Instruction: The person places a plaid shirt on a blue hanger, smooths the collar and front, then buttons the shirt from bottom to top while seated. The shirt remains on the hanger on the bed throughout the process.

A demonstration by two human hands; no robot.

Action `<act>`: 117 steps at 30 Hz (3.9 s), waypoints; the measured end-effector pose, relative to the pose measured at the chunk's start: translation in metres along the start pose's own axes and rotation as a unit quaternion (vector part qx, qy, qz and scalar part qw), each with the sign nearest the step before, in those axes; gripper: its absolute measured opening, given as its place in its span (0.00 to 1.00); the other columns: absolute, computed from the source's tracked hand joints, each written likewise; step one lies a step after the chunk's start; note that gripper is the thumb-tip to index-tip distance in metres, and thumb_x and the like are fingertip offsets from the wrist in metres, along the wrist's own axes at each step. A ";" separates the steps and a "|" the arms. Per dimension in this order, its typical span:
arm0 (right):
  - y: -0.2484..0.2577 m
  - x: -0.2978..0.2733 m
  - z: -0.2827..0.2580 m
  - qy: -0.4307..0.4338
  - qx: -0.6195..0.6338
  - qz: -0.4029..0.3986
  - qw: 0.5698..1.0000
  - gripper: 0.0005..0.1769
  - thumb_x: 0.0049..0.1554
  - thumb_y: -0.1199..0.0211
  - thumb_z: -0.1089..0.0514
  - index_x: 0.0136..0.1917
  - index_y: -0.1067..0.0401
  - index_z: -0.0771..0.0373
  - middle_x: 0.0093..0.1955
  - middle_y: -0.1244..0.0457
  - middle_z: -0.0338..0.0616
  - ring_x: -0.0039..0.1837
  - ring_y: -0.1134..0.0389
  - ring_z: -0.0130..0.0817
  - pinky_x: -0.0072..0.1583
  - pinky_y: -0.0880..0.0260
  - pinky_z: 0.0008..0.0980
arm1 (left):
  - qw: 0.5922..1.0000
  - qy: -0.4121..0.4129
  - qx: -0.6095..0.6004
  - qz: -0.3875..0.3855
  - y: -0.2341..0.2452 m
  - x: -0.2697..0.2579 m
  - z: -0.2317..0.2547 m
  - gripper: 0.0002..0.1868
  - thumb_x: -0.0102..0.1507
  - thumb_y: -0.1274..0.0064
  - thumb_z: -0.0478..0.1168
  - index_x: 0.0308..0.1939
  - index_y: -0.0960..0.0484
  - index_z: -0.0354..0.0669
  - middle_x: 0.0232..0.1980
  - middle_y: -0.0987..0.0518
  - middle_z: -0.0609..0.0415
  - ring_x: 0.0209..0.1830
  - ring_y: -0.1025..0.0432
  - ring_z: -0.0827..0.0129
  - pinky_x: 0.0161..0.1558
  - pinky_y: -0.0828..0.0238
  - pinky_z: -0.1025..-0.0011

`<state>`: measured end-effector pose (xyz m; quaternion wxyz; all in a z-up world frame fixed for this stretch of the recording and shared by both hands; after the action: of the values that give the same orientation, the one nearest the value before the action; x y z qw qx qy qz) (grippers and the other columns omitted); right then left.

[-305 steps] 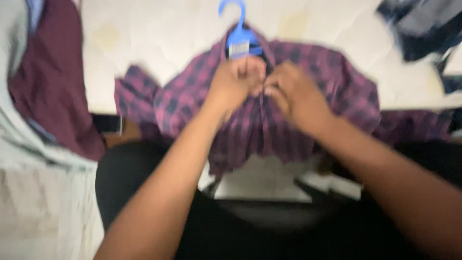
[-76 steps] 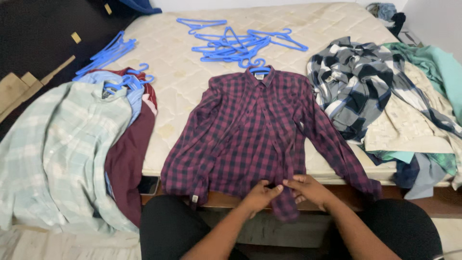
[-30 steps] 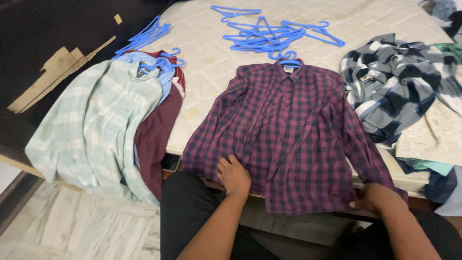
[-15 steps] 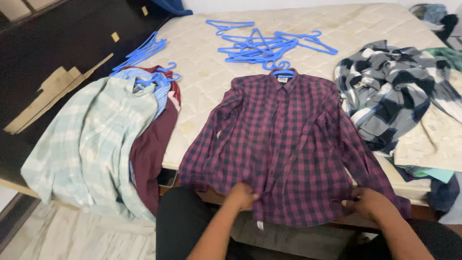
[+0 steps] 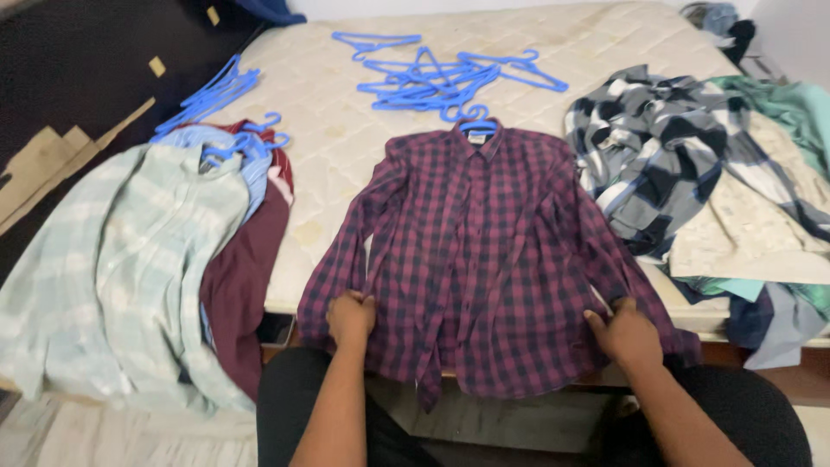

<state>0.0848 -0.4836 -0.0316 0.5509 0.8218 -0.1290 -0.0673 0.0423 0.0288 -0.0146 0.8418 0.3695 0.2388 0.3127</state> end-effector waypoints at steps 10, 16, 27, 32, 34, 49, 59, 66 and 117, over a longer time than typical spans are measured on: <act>-0.023 0.019 0.002 0.017 0.024 0.020 0.999 0.18 0.59 0.38 0.43 0.54 0.24 0.56 0.50 0.28 0.58 0.57 0.27 0.58 0.59 0.28 0.53 | 0.983 -0.129 -0.100 0.088 0.024 0.003 0.010 0.10 0.63 0.45 0.44 0.39 0.14 0.41 0.42 0.16 0.38 0.45 0.22 0.44 0.48 0.27 0.53; 0.027 0.037 0.052 -0.047 0.037 0.093 0.994 0.17 0.60 0.38 0.45 0.55 0.21 0.55 0.52 0.28 0.59 0.57 0.28 0.60 0.57 0.28 0.55 | 0.948 -0.201 -0.141 0.202 0.059 0.001 -0.002 0.11 0.66 0.51 0.39 0.40 0.19 0.33 0.41 0.17 0.35 0.44 0.24 0.40 0.48 0.29 0.51; 0.034 0.012 0.010 0.009 0.017 0.132 0.991 0.14 0.53 0.30 0.51 0.50 0.22 0.60 0.48 0.29 0.55 0.54 0.28 0.55 0.56 0.29 0.50 | 0.947 -0.250 0.116 0.163 -0.001 -0.042 0.033 0.19 0.53 0.39 0.43 0.42 0.20 0.34 0.48 0.20 0.38 0.50 0.25 0.44 0.49 0.26 0.52; 0.041 -0.034 -0.080 0.210 0.141 0.091 0.963 0.10 0.52 0.32 0.58 0.47 0.24 0.63 0.45 0.30 0.51 0.49 0.28 0.50 0.52 0.28 0.45 | 0.888 -0.459 -0.023 -0.001 -0.033 -0.116 0.083 0.06 0.59 0.44 0.36 0.38 0.18 0.39 0.43 0.21 0.41 0.49 0.28 0.43 0.52 0.32 0.52; 0.036 -0.050 -0.105 0.269 0.206 0.057 0.939 0.11 0.52 0.33 0.58 0.48 0.25 0.64 0.45 0.30 0.51 0.49 0.27 0.49 0.52 0.27 0.44 | 0.865 -0.500 -0.019 -0.041 -0.050 -0.134 0.095 0.07 0.60 0.47 0.33 0.41 0.17 0.41 0.45 0.22 0.43 0.52 0.28 0.47 0.55 0.30 0.54; 0.002 -0.095 -0.167 0.428 -0.069 -0.098 0.896 0.45 0.46 0.29 0.62 0.74 0.38 0.43 0.75 0.49 0.57 0.72 0.44 0.52 0.69 0.39 0.44 | 0.873 -0.465 0.142 -0.040 -0.103 -0.105 0.096 0.13 0.59 0.43 0.40 0.46 0.20 0.38 0.50 0.24 0.43 0.56 0.31 0.49 0.55 0.34 0.54; -0.008 -0.084 -0.154 0.392 0.026 -0.030 0.919 0.29 0.49 0.31 0.57 0.64 0.30 0.62 0.66 0.40 0.51 0.67 0.38 0.51 0.65 0.36 0.42 | 0.872 -0.484 0.000 -0.074 -0.090 -0.116 0.102 0.07 0.58 0.49 0.32 0.40 0.20 0.38 0.44 0.22 0.42 0.50 0.27 0.46 0.55 0.30 0.53; 0.004 -0.076 -0.144 0.255 0.084 -0.004 0.963 0.20 0.54 0.32 0.46 0.51 0.26 0.62 0.54 0.32 0.48 0.56 0.29 0.49 0.58 0.29 0.41 | 0.888 -0.416 0.038 -0.192 -0.102 -0.136 0.087 0.12 0.57 0.47 0.31 0.45 0.21 0.38 0.52 0.24 0.38 0.51 0.27 0.40 0.52 0.29 0.49; -0.095 -0.104 -0.069 0.171 -0.248 -0.555 0.775 0.11 0.53 0.33 0.56 0.50 0.21 0.56 0.46 0.28 0.47 0.51 0.25 0.42 0.50 0.25 0.39 | 0.850 -0.408 0.212 -0.258 -0.160 -0.130 0.034 0.12 0.53 0.36 0.37 0.38 0.13 0.35 0.48 0.19 0.35 0.50 0.23 0.43 0.52 0.26 0.52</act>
<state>0.0163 -0.3582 -0.0957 0.6158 0.5832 0.4672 -0.2497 0.0299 -0.1631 -0.0949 0.8150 0.5585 0.0210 -0.1529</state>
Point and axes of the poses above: each hand's wrist, its own x-axis towards the middle knuckle, its own y-axis out of the back of the hand, z = x × y, the point moved 4 cm from there along x, towards the middle knuckle
